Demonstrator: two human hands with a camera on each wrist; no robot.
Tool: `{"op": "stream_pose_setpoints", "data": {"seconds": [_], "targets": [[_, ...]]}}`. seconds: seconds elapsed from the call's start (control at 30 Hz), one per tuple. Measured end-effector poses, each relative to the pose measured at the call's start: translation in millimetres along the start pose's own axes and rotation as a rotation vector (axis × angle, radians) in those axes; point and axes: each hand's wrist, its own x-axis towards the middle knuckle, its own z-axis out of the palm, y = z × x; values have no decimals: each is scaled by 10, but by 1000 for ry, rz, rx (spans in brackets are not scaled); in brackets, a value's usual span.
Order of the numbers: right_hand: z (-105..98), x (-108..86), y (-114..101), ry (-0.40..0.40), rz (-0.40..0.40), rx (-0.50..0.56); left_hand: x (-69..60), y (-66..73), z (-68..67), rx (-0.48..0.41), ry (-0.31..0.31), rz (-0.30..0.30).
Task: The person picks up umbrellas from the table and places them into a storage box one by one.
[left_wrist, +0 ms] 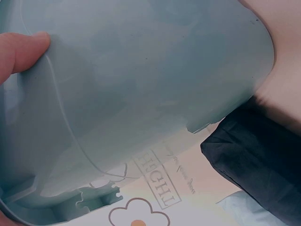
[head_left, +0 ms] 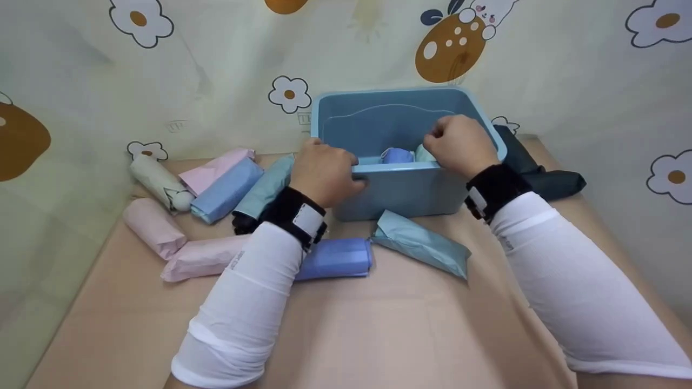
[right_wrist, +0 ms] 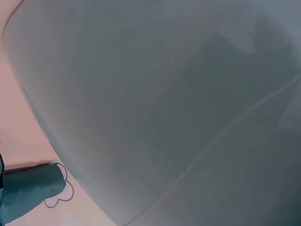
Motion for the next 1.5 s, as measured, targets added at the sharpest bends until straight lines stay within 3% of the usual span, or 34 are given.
{"op": "stream_pose_setpoints", "data": {"seconds": [0.7, 1.0, 1.5], "targets": [[11, -38, -13, 23, 34, 45, 8, 2, 1, -23, -23, -23], [22, -45, 3, 54, -7, 36, 2, 0, 7, 4, -5, -10], [44, -77, 6, 99, -20, 73, 4, -7, 8, -14, -25, -21]]}}
